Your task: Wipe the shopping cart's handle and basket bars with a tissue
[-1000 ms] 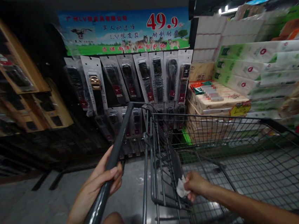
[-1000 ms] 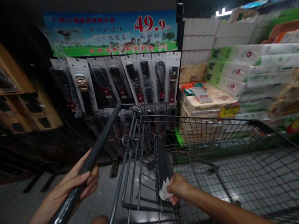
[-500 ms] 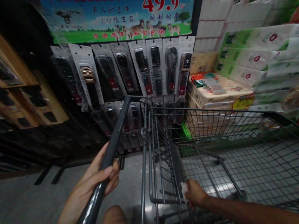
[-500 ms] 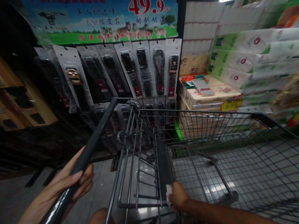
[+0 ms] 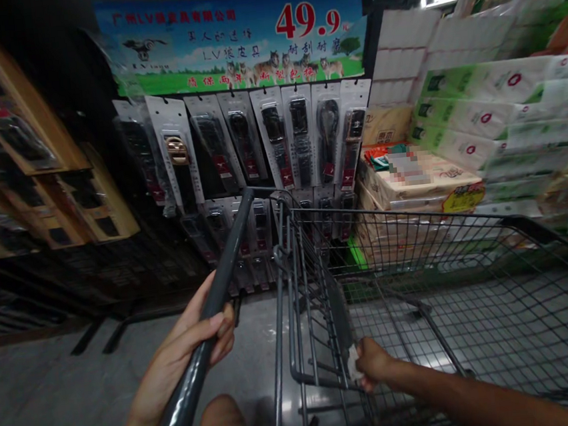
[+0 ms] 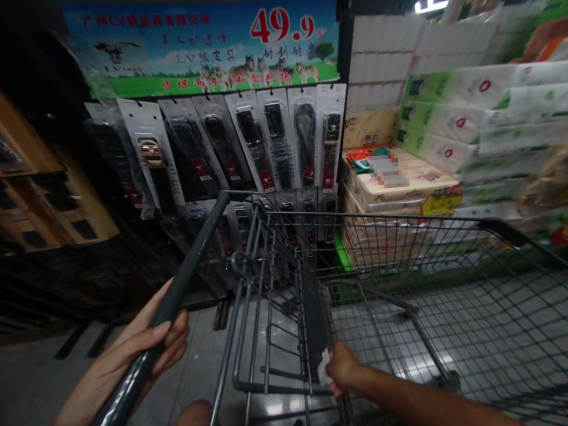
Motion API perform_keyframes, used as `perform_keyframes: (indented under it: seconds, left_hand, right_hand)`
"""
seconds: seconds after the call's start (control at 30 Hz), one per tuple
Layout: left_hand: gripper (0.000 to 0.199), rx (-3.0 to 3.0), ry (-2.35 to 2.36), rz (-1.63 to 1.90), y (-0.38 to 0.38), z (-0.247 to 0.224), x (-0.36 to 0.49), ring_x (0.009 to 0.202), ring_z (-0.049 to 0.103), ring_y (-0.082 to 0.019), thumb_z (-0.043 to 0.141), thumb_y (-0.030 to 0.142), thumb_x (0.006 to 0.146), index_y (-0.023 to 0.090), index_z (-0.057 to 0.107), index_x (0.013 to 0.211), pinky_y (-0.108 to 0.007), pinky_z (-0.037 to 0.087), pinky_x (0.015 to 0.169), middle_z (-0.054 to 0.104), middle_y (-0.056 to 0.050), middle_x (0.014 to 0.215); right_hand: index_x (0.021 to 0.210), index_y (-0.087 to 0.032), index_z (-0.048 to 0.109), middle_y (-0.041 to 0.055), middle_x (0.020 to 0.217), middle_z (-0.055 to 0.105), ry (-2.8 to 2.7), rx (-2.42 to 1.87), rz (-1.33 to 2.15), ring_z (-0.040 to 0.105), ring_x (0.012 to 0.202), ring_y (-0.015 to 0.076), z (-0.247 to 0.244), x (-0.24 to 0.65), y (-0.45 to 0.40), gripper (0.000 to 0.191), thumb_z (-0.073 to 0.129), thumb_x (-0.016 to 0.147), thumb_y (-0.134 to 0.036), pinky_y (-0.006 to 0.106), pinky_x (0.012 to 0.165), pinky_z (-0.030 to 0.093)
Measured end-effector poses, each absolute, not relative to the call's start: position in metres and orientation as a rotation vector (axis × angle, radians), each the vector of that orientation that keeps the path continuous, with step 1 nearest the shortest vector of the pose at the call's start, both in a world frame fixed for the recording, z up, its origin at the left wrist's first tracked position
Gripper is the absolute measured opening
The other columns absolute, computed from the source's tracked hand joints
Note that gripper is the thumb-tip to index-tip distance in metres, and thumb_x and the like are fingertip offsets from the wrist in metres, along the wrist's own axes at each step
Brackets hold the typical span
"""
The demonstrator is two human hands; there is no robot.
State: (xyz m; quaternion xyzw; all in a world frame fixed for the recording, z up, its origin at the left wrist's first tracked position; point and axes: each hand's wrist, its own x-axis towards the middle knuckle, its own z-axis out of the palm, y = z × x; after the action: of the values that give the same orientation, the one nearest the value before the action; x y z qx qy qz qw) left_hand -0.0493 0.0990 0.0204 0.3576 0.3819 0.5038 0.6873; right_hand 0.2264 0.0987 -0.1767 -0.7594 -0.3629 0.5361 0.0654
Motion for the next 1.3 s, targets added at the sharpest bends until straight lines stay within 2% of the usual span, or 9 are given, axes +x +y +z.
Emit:
perform_keyframes:
  seconds: [0.07, 0.27, 0.47, 0.63, 0.73, 0.8, 0.93, 1.07, 1.3]
  left_hand:
    - [0.064, 0.794, 0.888, 1.124, 0.098, 0.022, -0.049, 0.053, 0.048, -0.01, 0.057, 0.016, 0.086, 0.031, 0.033, 0.143, -0.022, 0.038, 0.054, 0.054, 0.003, 0.067]
    - [0.069, 0.799, 0.857, 1.162, 0.101, 0.014, -0.05, 0.044, 0.041, -0.008, 0.061, 0.02, 0.082, 0.028, 0.032, 0.143, -0.023, 0.031, 0.044, 0.054, 0.003, 0.062]
    - [0.058, 0.796, 0.816, 1.168, 0.103, 0.009, -0.053, 0.043, 0.042, -0.007, 0.056, 0.017, 0.085, 0.029, 0.039, 0.139, -0.021, 0.032, 0.043, 0.056, 0.002, 0.063]
    - [0.054, 0.793, 0.811, 1.178, 0.102, 0.009, -0.052, 0.042, 0.043, -0.007, 0.056, 0.017, 0.085, 0.029, 0.044, 0.136, -0.021, 0.033, 0.043, 0.056, 0.002, 0.063]
    - [0.053, 0.769, 0.833, 1.156, 0.103, 0.011, -0.052, 0.043, 0.044, -0.007, 0.054, 0.015, 0.086, 0.031, 0.044, 0.136, -0.021, 0.034, 0.044, 0.056, 0.002, 0.066]
    - [0.055, 0.75, 0.847, 1.136, 0.102, 0.012, -0.052, 0.044, 0.045, -0.007, 0.054, 0.015, 0.086, 0.031, 0.042, 0.137, -0.021, 0.034, 0.045, 0.057, 0.002, 0.067]
    - [0.06, 0.713, 0.858, 1.13, 0.1, 0.015, -0.052, 0.046, 0.045, -0.008, 0.055, 0.017, 0.086, 0.03, 0.036, 0.141, -0.02, 0.036, 0.046, 0.058, 0.002, 0.069]
    - [0.062, 0.697, 0.948, 1.152, 0.099, 0.015, -0.052, 0.046, 0.043, -0.009, 0.058, 0.018, 0.082, 0.031, 0.04, 0.14, -0.02, 0.037, 0.045, 0.056, 0.002, 0.065]
    - [0.058, 0.751, 0.961, 1.143, 0.101, 0.017, -0.051, 0.046, 0.043, -0.008, 0.056, 0.015, 0.083, 0.031, 0.044, 0.137, -0.02, 0.039, 0.047, 0.055, 0.002, 0.066]
  right_hand:
    - [0.071, -0.022, 0.037, -0.0088, 0.039, 0.045, -1.055, -2.211, 1.674, 0.048, 0.033, 0.0101, -0.168, 0.224, 0.101, 0.026, 0.041, 0.072, 0.004, 0.017, 0.035, 0.038]
    - [0.066, -0.021, 0.04, -0.0075, 0.034, 0.047, -1.045, -1.985, 1.771, 0.049, 0.033, 0.0106, -0.142, 0.216, 0.113, 0.022, 0.048, 0.067, 0.0, 0.016, 0.035, 0.038]
    - [0.058, -0.018, 0.048, -0.0046, 0.038, 0.052, -1.038, -1.812, 1.824, 0.05, 0.035, 0.0093, -0.121, 0.225, 0.127, 0.019, 0.049, 0.066, -0.001, 0.017, 0.038, 0.04]
    - [0.07, -0.017, 0.055, -0.0025, 0.057, 0.059, -1.237, -1.717, 1.364, 0.058, 0.052, 0.0121, -0.129, 0.234, 0.148, 0.011, 0.049, 0.074, -0.009, 0.021, 0.051, 0.047]
    - [0.077, -0.016, 0.063, 0.0039, 0.077, 0.066, -1.58, -1.699, 1.014, 0.063, 0.077, 0.0169, -0.148, 0.231, 0.144, 0.018, 0.049, 0.074, -0.006, 0.025, 0.071, 0.049]
    - [0.077, -0.016, 0.067, 0.0064, 0.084, 0.065, -1.762, -1.659, 0.897, 0.062, 0.085, 0.0174, -0.159, 0.227, 0.136, 0.024, 0.047, 0.075, -0.003, 0.025, 0.079, 0.047]
    - [0.078, -0.014, 0.067, 0.0086, 0.086, 0.063, -1.939, -1.635, 0.865, 0.061, 0.086, 0.0176, -0.172, 0.227, 0.126, 0.028, 0.043, 0.078, -0.002, 0.024, 0.079, 0.044]
    - [0.087, -0.012, 0.066, 0.0118, 0.094, 0.064, -1.948, -1.774, 0.848, 0.06, 0.092, 0.0194, -0.184, 0.235, 0.128, 0.027, 0.043, 0.078, -0.001, 0.026, 0.081, 0.043]
    - [0.058, -0.016, 0.052, 0.0051, 0.072, 0.064, -1.717, -2.042, 1.217, 0.061, 0.079, 0.0182, -0.212, 0.251, 0.123, 0.023, 0.049, 0.067, 0.004, 0.024, 0.067, 0.04]
